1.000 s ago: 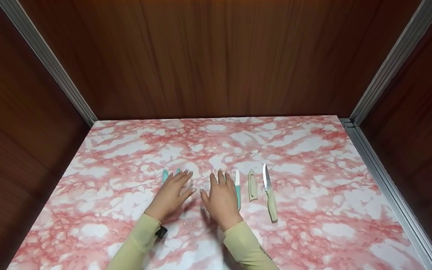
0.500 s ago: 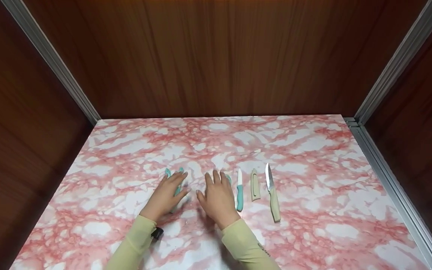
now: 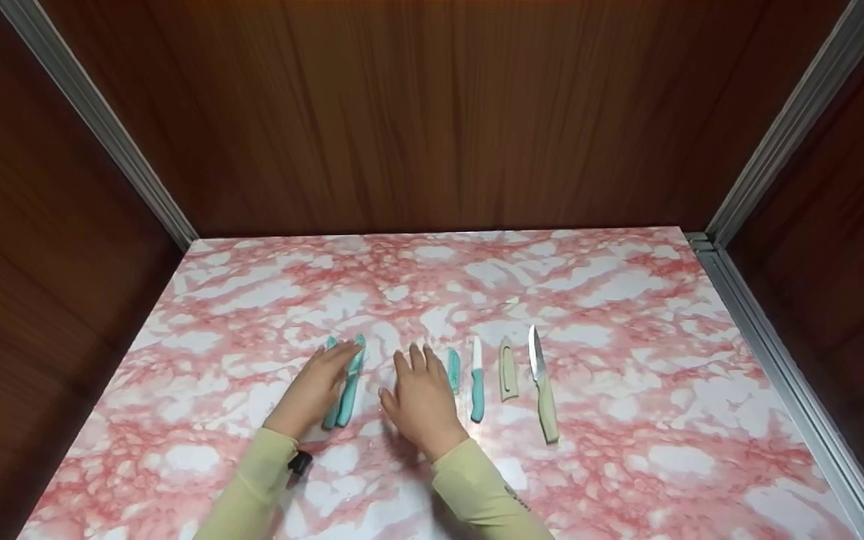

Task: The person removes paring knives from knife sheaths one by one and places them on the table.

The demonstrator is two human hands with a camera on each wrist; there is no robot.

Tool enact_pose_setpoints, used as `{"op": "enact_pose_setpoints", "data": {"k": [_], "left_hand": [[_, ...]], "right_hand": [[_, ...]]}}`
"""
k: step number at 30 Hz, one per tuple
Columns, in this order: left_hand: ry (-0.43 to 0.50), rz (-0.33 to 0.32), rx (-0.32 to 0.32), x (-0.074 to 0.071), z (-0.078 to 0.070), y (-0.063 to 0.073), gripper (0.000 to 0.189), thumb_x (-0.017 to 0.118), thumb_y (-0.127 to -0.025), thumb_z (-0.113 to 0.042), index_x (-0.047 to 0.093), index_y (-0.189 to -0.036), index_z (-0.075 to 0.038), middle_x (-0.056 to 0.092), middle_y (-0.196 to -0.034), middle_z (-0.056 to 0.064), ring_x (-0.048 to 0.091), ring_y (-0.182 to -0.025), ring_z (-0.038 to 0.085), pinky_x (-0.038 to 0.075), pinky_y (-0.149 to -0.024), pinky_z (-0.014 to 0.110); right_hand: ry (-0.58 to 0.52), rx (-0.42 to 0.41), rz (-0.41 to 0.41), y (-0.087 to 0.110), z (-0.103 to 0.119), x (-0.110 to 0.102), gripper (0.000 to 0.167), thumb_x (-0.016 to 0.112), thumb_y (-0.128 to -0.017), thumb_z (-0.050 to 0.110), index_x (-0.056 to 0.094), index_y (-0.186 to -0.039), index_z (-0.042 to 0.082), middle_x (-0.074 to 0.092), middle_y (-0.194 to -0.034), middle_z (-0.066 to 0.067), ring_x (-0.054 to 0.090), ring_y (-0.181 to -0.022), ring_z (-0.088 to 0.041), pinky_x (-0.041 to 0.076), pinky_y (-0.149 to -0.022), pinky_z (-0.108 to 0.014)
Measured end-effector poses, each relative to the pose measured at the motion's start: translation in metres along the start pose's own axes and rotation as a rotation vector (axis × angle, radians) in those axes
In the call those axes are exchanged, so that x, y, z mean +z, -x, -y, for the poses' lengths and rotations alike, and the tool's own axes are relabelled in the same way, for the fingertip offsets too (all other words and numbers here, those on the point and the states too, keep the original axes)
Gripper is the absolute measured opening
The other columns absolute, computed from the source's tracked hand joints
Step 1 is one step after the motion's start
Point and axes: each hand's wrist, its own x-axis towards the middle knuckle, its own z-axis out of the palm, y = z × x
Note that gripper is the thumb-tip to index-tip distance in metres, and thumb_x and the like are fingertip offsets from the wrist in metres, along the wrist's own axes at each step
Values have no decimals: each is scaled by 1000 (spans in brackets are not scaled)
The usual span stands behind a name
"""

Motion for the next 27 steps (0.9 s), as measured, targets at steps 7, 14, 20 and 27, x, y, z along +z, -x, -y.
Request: {"op": "enact_pose_setpoints", "data": {"k": [7,14,20,27], "left_hand": [[6,-32,12,-5,7,1,39,53,-98,-12,52,-137,-6,50,-137,18,42,-129,36,23,-111,51],[-16,-38,23,-10,17,3,38,59,-95,-8,57,-132,-4,52,-135,17,45,-127,36,24,-110,52],[-22,-41,57,-10,24,3,37,59,-95,-8,58,-131,-4,54,-133,17,46,-127,35,26,-111,47],[-11,-33,59,-8,24,7,39,59,-94,-9,56,-133,-5,55,-133,14,46,-127,33,26,-111,48]], "right_hand": [[-5,-52,-8,-3,10,5,57,64,-90,34,53,-132,-2,47,-135,-26,41,-126,-43,32,-106,-51],[-48,-45,36,0,20,11,58,64,-91,34,52,-134,-1,46,-136,-26,41,-126,-43,32,-106,-51],[-53,-62,37,3,24,20,57,65,-88,33,53,-133,-2,48,-134,-26,44,-124,-43,35,-104,-50],[-48,-88,62,5,33,29,58,67,-87,32,54,-132,-2,49,-133,-26,46,-122,-41,36,-103,-49]]}}
